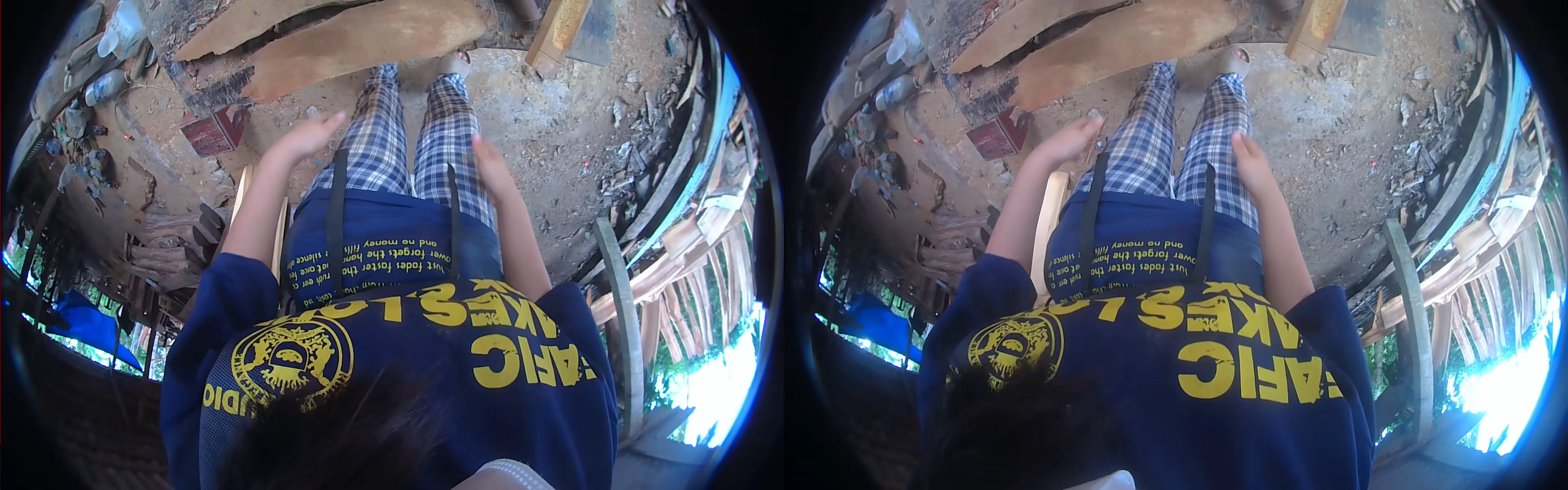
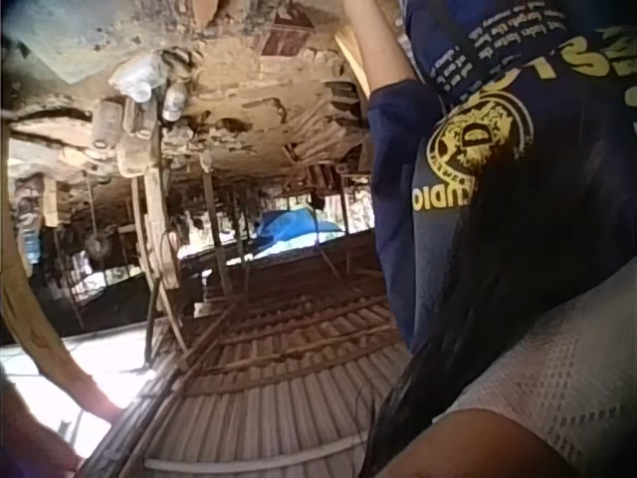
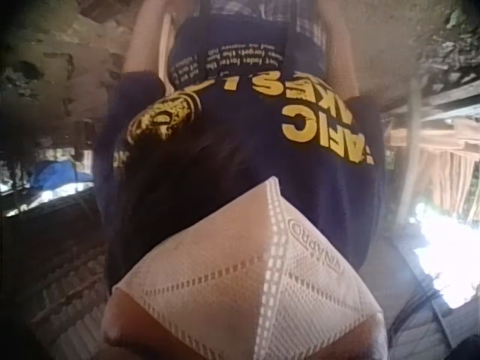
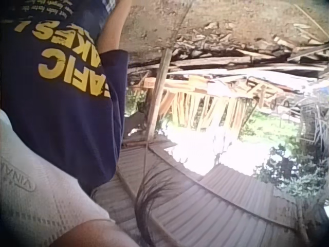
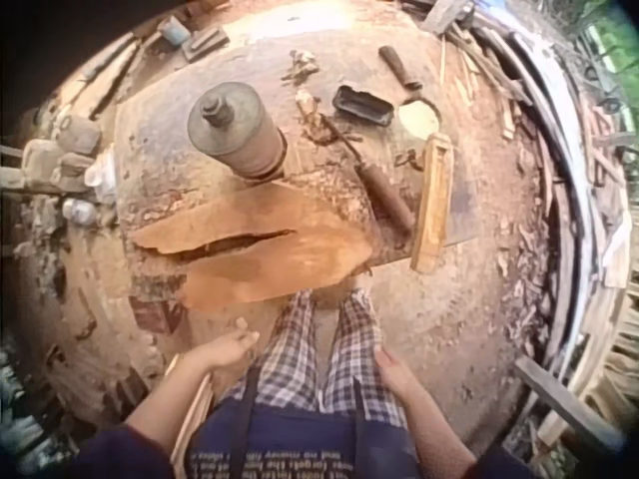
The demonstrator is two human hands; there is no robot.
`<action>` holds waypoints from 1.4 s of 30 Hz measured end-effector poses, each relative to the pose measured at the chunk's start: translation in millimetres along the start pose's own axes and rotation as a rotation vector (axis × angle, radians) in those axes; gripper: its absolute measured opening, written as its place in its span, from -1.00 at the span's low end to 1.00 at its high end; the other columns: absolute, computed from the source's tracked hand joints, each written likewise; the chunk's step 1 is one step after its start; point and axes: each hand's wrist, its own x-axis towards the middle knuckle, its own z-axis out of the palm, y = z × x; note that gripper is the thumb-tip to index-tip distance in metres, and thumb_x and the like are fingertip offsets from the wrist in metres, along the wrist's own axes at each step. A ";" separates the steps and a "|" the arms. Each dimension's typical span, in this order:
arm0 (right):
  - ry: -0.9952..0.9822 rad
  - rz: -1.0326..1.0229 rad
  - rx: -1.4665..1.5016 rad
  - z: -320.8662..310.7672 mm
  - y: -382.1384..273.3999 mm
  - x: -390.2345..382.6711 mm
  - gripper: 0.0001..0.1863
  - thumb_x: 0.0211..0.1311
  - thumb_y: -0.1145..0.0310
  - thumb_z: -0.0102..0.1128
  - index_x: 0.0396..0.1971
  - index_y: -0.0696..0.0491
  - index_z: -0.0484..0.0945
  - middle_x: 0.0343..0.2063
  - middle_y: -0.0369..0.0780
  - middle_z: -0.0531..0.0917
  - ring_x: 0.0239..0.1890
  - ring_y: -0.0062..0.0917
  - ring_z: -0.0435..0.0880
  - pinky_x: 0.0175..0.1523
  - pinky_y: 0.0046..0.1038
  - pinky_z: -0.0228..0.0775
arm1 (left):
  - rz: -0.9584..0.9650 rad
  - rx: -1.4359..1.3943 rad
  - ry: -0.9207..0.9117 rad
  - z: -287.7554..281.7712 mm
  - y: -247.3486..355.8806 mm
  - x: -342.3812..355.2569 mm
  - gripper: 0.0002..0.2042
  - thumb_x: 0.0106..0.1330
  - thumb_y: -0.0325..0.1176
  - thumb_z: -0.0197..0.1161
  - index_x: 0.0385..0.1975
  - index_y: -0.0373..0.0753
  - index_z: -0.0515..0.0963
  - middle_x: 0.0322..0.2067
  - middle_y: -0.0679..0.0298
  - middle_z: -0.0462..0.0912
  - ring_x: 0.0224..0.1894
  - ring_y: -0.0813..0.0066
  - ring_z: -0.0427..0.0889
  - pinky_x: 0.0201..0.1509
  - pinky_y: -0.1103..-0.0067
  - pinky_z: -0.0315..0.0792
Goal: Using a hand chisel to carve and shape the edge of a curved wood slab.
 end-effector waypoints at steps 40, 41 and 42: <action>0.335 -0.805 -0.679 29.6 -108.3 -26.6 -0.38 0.36 0.33 0.21 0.41 -0.12 0.29 -0.28 -0.07 0.60 -0.31 -0.22 0.69 -0.23 -0.28 0.56 | 0.943 0.298 1.227 -103.1 165.5 97.1 -0.66 0.27 -0.34 0.15 0.03 -0.27 0.43 0.00 -0.02 0.46 0.11 -0.05 0.43 0.27 0.22 0.31; 0.383 -0.816 -0.704 34.3 -113.7 -27.2 -0.39 0.35 0.33 0.22 0.40 -0.12 0.31 -0.30 -0.10 0.59 -0.35 -0.23 0.67 -0.24 -0.27 0.55 | 0.936 0.312 1.225 -105.9 164.4 96.5 -0.66 0.27 -0.34 0.15 0.03 -0.27 0.43 0.00 -0.01 0.46 0.11 -0.05 0.43 0.26 0.22 0.31; 0.434 -0.827 -0.729 37.2 -116.6 -28.3 -0.39 0.34 0.33 0.23 0.38 -0.12 0.34 -0.33 -0.12 0.58 -0.38 -0.25 0.66 -0.26 -0.27 0.54 | 0.930 0.326 1.222 -106.9 162.8 96.9 -0.66 0.27 -0.34 0.15 0.03 -0.28 0.43 0.00 -0.01 0.46 0.12 -0.04 0.43 0.26 0.22 0.32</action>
